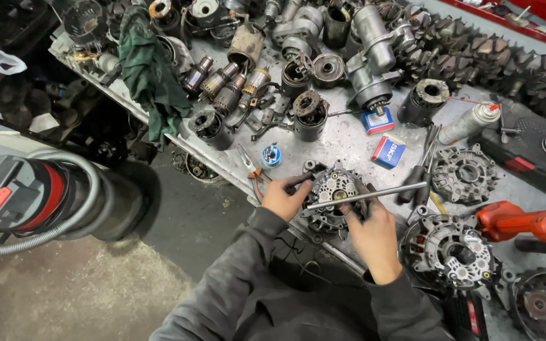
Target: The person wipes a small metal part with a green cloth, then picks up a circular alternator component. They use a hammer to repeatedly strike the component on a workbench cluttered with various engine parts and tools.
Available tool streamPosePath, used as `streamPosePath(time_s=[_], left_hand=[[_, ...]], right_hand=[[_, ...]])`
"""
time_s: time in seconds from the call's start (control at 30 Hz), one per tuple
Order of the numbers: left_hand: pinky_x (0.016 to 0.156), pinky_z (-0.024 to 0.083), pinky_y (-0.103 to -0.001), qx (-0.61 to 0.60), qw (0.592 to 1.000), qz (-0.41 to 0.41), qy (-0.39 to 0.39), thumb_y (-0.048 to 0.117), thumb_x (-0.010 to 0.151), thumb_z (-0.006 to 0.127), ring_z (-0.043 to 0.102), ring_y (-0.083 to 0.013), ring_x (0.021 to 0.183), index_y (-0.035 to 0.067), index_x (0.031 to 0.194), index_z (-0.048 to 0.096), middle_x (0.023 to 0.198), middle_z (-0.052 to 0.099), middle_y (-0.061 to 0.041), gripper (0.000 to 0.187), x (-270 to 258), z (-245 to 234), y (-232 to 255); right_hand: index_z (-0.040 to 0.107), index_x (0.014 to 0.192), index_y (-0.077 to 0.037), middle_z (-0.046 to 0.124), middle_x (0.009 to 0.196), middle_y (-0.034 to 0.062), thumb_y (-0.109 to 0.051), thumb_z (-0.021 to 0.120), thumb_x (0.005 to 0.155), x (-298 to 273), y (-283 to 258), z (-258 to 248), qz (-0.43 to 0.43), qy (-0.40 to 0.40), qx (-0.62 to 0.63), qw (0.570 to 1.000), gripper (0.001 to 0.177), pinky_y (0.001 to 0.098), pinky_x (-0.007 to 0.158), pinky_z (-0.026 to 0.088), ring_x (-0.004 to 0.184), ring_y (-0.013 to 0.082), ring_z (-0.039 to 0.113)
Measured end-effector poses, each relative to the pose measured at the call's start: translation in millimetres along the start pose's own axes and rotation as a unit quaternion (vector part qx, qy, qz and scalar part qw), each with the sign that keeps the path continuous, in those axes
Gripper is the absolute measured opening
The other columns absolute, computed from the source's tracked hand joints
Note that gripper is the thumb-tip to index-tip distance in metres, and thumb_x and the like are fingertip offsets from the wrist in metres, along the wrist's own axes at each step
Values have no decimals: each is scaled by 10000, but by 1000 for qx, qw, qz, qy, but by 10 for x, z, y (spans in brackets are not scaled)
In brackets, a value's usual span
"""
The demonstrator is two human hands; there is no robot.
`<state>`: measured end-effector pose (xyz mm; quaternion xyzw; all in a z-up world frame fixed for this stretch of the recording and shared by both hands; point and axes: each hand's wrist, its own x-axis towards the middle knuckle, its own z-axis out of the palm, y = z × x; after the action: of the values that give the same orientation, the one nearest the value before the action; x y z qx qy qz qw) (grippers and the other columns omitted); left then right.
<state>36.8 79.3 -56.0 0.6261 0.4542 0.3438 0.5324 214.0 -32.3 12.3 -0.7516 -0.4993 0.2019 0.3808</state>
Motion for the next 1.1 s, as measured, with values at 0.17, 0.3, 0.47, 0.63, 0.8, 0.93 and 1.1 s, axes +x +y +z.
streamPosePath(time_s=[0.17,0.3,0.47,0.63,0.8,0.93,1.1], left_hand=[[602,529,-345,151,985,-80,21,326,817,708,700,-225,598,76,1063,799,692,741,-163,362,15,-75,539],[678,559,-358,195,980,-10,33,327,780,754,722,-278,696,34,945,807,772,751,-167,341,139,-59,368],[681,576,-358,155,985,-63,36,294,743,752,748,-272,682,29,903,802,741,760,-167,314,265,37,171],[663,583,-332,103,991,-78,33,274,749,756,746,-238,654,-4,917,795,734,761,-172,328,355,97,81],[632,568,-291,29,992,-120,33,253,762,751,726,-165,632,-35,939,795,731,769,-117,341,451,114,-82],[410,325,-308,-141,952,-270,-14,233,820,721,460,-120,450,27,764,673,611,589,-19,219,470,48,132],[364,174,-296,-234,895,-376,-59,181,830,685,283,-91,390,104,643,482,548,405,28,286,487,-58,297]], right_hand=[[614,1390,-45,677,1274,264,-257,753,875,-6,-35,-4,5,6,-3,1000,575,422,1000,504,1237,378,642],[613,1394,-52,684,1267,255,-251,749,863,-11,-92,-6,16,5,-6,1000,583,424,988,505,1229,380,642],[602,1401,-35,667,1282,260,-247,737,882,-43,-23,48,10,16,-7,1000,577,425,999,510,1210,386,650],[613,1372,-22,667,1295,259,-238,738,883,-54,-25,63,-2,23,-12,1000,549,432,999,508,1214,398,641],[611,1367,-4,666,1299,268,-219,719,896,-68,-16,87,-8,23,-18,1000,528,427,1009,514,1211,398,651],[600,1388,5,650,1303,284,-218,723,902,-68,-62,78,-7,27,-25,999,549,435,1000,507,1206,414,637],[602,1380,-15,663,1291,264,-244,719,902,-83,-70,80,7,28,-23,999,543,437,976,523,1186,403,656]])
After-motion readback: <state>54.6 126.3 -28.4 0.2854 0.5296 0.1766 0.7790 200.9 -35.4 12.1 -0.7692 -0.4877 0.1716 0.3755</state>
